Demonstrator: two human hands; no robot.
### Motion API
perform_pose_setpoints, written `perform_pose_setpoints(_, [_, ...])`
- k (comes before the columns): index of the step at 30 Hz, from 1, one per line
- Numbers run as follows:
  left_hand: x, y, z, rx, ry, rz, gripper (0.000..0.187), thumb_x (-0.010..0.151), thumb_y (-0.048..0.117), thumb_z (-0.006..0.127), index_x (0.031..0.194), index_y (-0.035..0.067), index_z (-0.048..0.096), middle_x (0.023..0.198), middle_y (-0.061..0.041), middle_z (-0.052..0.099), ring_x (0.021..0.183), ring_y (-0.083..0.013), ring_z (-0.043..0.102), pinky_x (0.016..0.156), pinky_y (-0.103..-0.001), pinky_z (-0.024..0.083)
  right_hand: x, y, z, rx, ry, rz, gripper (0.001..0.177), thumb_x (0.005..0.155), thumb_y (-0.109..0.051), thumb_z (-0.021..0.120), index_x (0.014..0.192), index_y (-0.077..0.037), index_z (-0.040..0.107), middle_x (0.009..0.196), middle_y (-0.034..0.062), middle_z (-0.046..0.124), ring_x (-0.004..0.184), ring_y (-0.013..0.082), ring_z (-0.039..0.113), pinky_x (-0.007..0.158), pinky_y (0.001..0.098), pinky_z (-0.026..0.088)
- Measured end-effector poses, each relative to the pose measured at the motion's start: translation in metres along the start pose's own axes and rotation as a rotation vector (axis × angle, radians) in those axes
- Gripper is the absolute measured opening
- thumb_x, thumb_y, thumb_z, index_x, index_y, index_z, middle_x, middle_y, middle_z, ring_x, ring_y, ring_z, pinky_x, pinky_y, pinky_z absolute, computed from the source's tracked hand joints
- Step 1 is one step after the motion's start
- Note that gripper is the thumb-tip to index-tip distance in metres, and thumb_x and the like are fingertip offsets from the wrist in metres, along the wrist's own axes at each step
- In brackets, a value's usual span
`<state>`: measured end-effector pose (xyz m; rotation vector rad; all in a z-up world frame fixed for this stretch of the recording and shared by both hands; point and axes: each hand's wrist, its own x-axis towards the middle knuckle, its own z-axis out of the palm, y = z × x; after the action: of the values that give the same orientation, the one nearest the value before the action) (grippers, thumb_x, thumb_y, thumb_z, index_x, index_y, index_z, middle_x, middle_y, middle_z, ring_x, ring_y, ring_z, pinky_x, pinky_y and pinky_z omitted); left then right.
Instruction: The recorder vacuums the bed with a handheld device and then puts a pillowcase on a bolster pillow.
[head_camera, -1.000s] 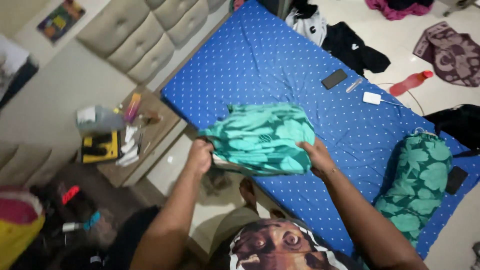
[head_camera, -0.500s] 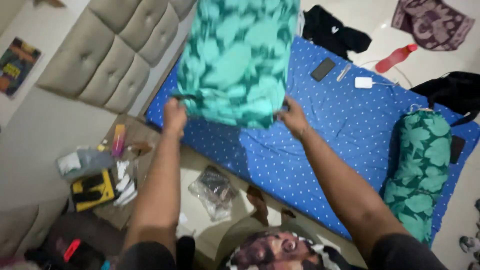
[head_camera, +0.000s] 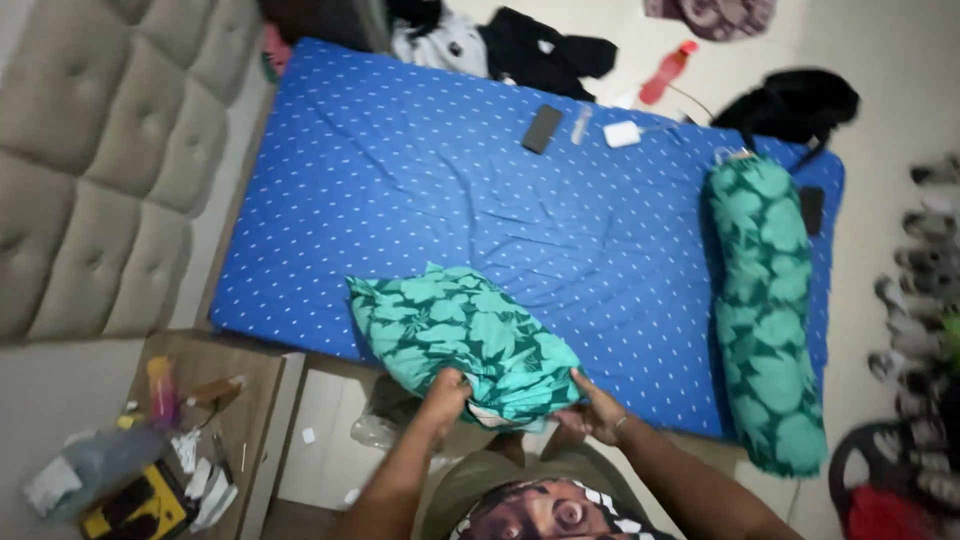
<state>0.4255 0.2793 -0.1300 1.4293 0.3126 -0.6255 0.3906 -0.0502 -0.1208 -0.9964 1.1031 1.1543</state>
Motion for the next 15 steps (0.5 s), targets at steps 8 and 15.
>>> perform_pose_setpoints(8, [0.029,0.099,0.044,0.201,-0.468,0.289,0.043,0.076,-0.012,0.052,0.110,-0.001,0.074,0.112,-0.004,0.078,0.106,-0.0154,0.070,0.096,-0.033,0.054,-0.026,-0.002,-0.042,0.299,-0.018,-0.350,0.046,0.092,-0.044,0.068,0.124,-0.012,0.065,0.107,0.0049,0.073,0.088,0.0186,0.071,0.072,0.0335,0.058])
perform_pose_setpoints(15, [0.050,0.127,0.138,0.261,-0.537,0.414,0.033,0.085,-0.014,0.055,0.108,-0.003,0.076,0.106,-0.005,0.079,0.100,-0.0147,0.068,0.089,-0.033,0.054,-0.059,-0.054,-0.125,0.472,-0.003,-0.905,0.044,0.088,-0.018,0.074,0.126,0.000,0.062,0.109,0.0129,0.072,0.093,0.0262,0.072,0.078,0.0418,0.062])
